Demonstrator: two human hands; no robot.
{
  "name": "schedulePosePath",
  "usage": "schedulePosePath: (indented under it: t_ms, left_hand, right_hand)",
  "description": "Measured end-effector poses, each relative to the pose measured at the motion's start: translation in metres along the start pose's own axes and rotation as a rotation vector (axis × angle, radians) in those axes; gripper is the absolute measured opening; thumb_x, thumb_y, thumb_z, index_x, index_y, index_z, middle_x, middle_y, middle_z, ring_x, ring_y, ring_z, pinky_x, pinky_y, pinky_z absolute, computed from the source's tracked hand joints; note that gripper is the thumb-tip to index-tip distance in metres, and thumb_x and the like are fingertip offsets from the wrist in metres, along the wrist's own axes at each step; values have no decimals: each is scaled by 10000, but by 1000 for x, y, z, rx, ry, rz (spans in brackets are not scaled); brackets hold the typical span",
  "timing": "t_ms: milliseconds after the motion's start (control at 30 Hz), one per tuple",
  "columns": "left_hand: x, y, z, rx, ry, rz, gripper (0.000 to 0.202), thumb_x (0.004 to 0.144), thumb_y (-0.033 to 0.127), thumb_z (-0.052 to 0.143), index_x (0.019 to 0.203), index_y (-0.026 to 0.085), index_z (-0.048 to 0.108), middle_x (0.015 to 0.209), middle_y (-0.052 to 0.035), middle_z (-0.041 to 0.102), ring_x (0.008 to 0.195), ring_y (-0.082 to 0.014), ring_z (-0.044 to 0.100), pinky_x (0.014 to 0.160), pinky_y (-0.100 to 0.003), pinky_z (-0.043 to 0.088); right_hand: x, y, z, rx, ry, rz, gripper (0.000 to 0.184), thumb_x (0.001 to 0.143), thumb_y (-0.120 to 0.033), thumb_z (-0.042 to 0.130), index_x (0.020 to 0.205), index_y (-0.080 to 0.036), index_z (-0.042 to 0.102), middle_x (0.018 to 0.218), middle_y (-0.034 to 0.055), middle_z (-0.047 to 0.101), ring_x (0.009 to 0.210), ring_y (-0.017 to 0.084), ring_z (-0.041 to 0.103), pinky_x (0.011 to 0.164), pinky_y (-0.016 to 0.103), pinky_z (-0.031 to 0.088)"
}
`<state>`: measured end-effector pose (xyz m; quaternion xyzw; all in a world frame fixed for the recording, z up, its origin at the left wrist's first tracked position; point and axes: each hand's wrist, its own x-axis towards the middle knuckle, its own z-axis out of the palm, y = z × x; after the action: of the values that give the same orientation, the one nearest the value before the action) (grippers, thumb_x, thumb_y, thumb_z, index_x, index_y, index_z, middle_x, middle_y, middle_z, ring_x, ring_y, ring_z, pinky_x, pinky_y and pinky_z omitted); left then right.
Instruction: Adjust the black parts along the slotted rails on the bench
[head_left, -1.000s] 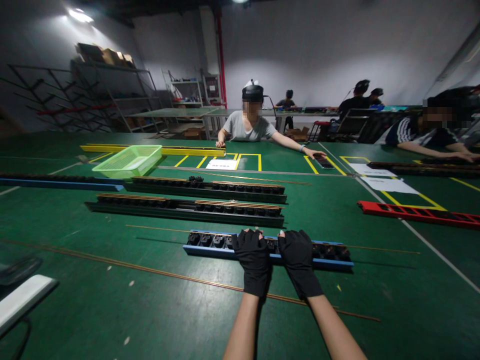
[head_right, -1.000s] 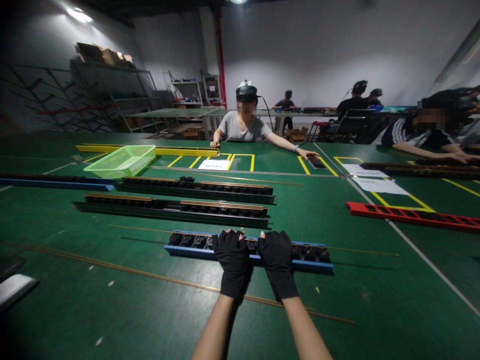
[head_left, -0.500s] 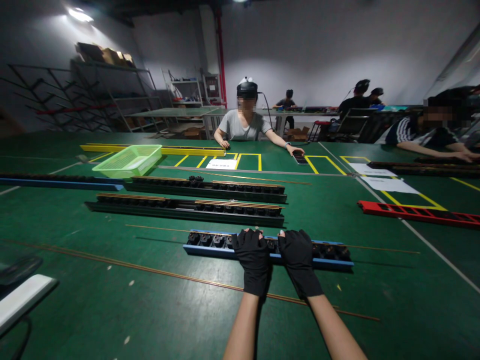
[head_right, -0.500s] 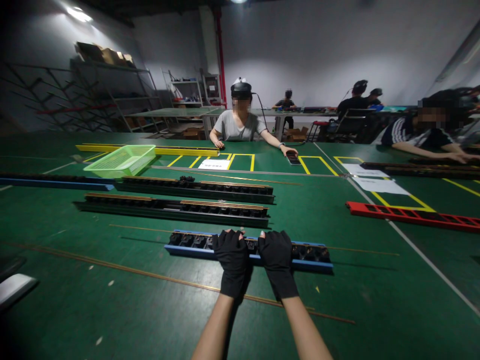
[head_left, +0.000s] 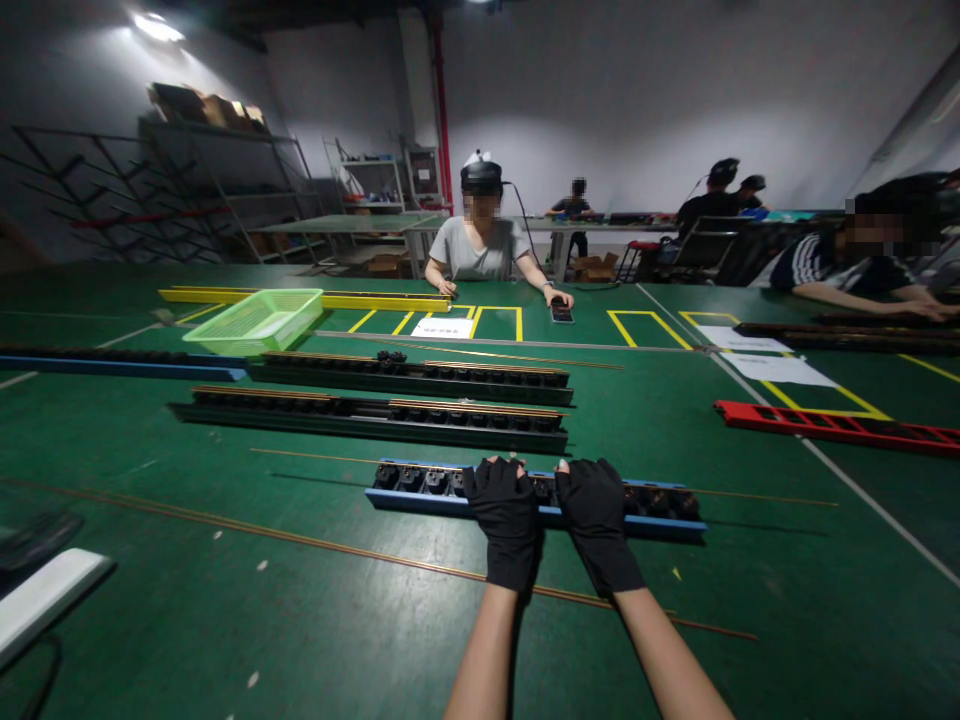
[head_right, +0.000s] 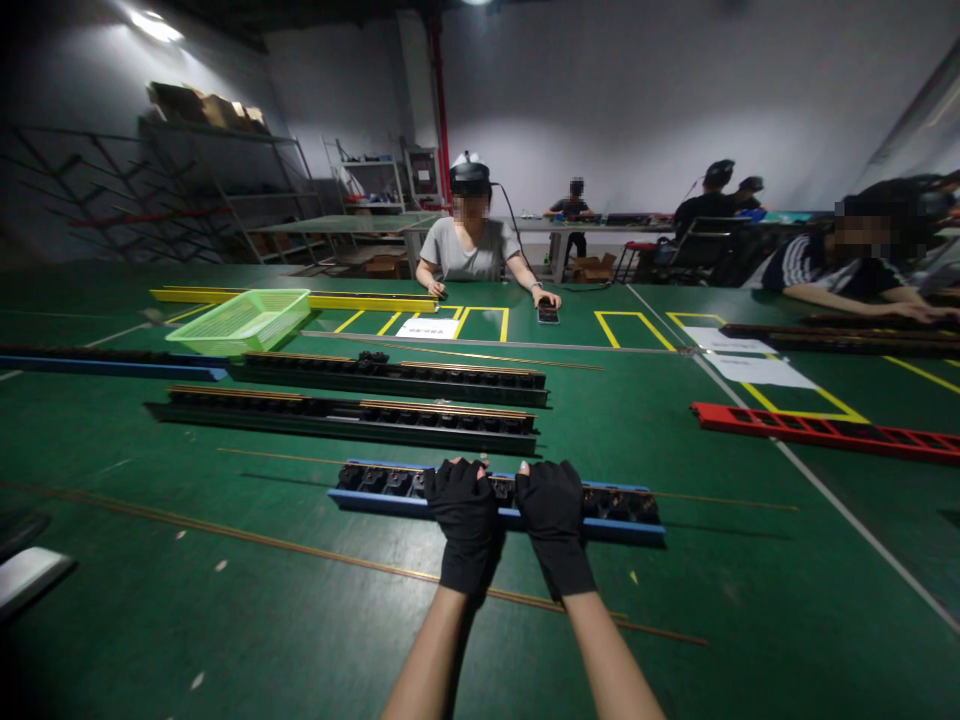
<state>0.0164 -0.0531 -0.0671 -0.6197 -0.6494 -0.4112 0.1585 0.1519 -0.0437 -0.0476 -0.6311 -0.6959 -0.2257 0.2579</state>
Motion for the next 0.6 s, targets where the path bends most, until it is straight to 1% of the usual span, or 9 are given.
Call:
schedulePosePath:
  t_ms: [133,233,400,600]
  left_hand:
    - [3,2,-4,-1,-9,-7,238,925,185,480,819,205,692,897,-72,714,966,-261,590,957,-461,370]
    - [5,4,-6,-17,-27,-25,236,924,195,482,830,214,697,899,-65,717,988,-268,589,977,-476,361]
    - [6,4,-6,-25,-44,-51,242,932,213,480,847,217,707,931,-65,723,1003,-270,593,989,-480,355]
    - [5,4,-6,-41,-48,-56,228,926,209,497,846,225,710,916,-54,727,1014,-267,598,1011,-482,339]
  right_hand:
    - [0,0,0,-1,-4,8,411,964,-268,452,599,-183,618,633,57,667,610,166,522,743,324,291]
    - [0,0,0,-1,-10,4,410,967,-269,450,603,-184,620,644,56,674,621,164,529,759,323,295]
    - [0,0,0,-5,-16,2,397,962,-264,456,614,-185,629,644,50,675,634,169,537,770,323,297]
    - [0,0,0,-11,-18,1,402,962,-272,453,609,-190,626,635,47,670,629,180,531,764,326,296]
